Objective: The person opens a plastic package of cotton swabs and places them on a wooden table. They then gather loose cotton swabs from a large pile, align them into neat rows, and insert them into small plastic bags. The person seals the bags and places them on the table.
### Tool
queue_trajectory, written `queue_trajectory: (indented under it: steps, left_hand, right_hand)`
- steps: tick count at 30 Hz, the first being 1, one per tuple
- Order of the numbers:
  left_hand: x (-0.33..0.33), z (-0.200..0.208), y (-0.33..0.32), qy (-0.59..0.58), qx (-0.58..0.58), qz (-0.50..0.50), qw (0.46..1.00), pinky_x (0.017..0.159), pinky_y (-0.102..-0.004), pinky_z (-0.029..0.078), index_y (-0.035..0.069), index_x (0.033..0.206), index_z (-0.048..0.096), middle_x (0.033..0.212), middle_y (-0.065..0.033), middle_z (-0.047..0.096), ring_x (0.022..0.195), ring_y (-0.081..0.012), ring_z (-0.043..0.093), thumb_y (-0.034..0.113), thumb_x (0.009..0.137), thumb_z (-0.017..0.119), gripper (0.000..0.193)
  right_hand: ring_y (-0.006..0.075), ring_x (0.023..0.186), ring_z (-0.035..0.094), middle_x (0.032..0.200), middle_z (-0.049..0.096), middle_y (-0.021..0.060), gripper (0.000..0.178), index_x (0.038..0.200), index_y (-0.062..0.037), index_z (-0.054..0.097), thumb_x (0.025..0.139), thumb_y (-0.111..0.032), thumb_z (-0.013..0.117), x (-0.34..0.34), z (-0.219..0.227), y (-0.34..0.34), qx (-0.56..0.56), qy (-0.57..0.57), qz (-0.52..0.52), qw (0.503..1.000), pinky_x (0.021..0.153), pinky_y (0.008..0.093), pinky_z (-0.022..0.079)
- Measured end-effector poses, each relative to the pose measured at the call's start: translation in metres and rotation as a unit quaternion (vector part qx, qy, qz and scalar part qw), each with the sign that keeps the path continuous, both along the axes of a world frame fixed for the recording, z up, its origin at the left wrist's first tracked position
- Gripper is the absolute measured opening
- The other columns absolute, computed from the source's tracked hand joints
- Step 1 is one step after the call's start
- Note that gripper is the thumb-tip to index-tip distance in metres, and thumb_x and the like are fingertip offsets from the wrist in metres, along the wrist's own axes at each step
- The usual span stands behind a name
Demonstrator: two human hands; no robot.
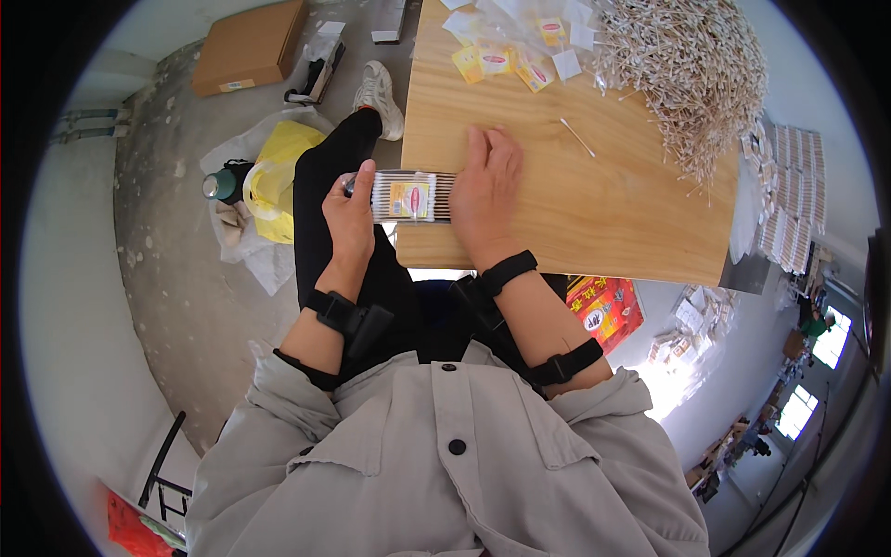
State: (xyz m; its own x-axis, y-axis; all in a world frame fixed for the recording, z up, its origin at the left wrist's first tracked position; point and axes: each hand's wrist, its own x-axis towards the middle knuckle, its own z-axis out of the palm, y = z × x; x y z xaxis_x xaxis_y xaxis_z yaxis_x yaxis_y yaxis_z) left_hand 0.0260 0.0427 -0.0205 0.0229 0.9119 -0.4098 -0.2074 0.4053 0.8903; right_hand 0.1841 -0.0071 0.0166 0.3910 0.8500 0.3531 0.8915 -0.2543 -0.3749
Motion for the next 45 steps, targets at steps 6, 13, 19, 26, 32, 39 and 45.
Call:
queue_trajectory:
  steps: [6,13,19,26,32,39,45]
  left_hand:
    - [0.000,0.010,-0.001,0.083,0.064,-0.018,0.994,0.051,-0.0225,0.033,0.003,0.072,0.059,0.064,0.0069,0.048,0.058,-0.0020,0.038,0.026,0.091,0.072,0.032]
    - [-0.003,0.013,0.003,0.037,0.016,-0.011,0.999,0.053,-0.0220,0.036,0.004,0.075,0.061,0.067,0.0064,0.052,0.060,-0.0019,0.042,0.026,0.092,0.071,0.030]
    - [-0.009,0.026,0.003,-0.100,-0.098,-0.012,0.990,0.060,-0.0215,0.043,0.005,0.084,0.064,0.075,0.0035,0.061,0.064,-0.0035,0.053,0.027,0.094,0.067,0.024]
    - [-0.003,0.013,-0.005,-0.085,-0.038,-0.002,0.996,0.059,-0.0204,0.043,0.004,0.086,0.065,0.076,0.0036,0.062,0.065,-0.0024,0.052,0.023,0.094,0.068,0.021]
    - [-0.003,0.010,-0.007,-0.048,-0.010,-0.006,0.999,0.058,-0.0199,0.042,0.002,0.086,0.066,0.074,0.0049,0.059,0.064,-0.0012,0.049,0.024,0.094,0.068,0.023]
    - [-0.001,0.011,-0.007,-0.044,-0.015,-0.001,0.999,0.057,-0.0200,0.040,0.003,0.083,0.064,0.071,0.0062,0.056,0.064,-0.0007,0.047,0.025,0.095,0.068,0.025]
    - [-0.005,0.004,-0.008,-0.009,-0.008,-0.006,1.000,0.057,-0.0204,0.039,0.004,0.081,0.062,0.071,0.0066,0.055,0.064,-0.0011,0.045,0.024,0.095,0.067,0.025]
  right_hand:
    - [0.0369,0.127,0.041,0.121,0.047,0.0176,0.038,0.125,0.0008,0.051,0.087,-0.004,0.051,-0.006,0.001,0.004,-0.009,0.021,0.025,0.999,0.113,0.0535,0.027]
    - [0.0364,0.123,0.043,0.120,0.049,0.0194,0.042,0.123,0.0010,0.053,0.082,0.007,0.048,-0.002,0.011,-0.004,0.065,0.160,-0.013,0.985,0.108,0.0478,0.033]
    - [0.0254,0.122,0.048,0.126,0.049,0.0174,0.030,0.127,0.0029,0.049,0.099,-0.006,0.043,-0.018,0.016,-0.035,0.180,0.534,-0.090,0.821,0.108,0.0383,0.037]
    - [0.0280,0.127,0.046,0.136,0.044,0.0203,0.042,0.138,0.0049,0.036,0.106,-0.022,0.035,-0.046,0.010,-0.021,0.173,0.534,-0.044,0.827,0.112,0.0391,0.034]
    - [0.0304,0.129,0.044,0.135,0.041,0.0193,0.041,0.139,0.0044,0.035,0.106,-0.020,0.035,-0.059,0.012,-0.016,0.141,0.486,-0.016,0.862,0.112,0.0395,0.032]
    - [0.0303,0.128,0.044,0.134,0.040,0.0188,0.041,0.139,0.0040,0.036,0.106,-0.020,0.035,-0.068,0.015,-0.009,0.150,0.513,-0.014,0.845,0.111,0.0392,0.032]
    - [0.0281,0.125,0.045,0.134,0.042,0.0186,0.042,0.138,0.0042,0.037,0.106,-0.023,0.033,-0.078,0.015,-0.006,0.133,0.475,-0.040,0.869,0.109,0.0382,0.033]
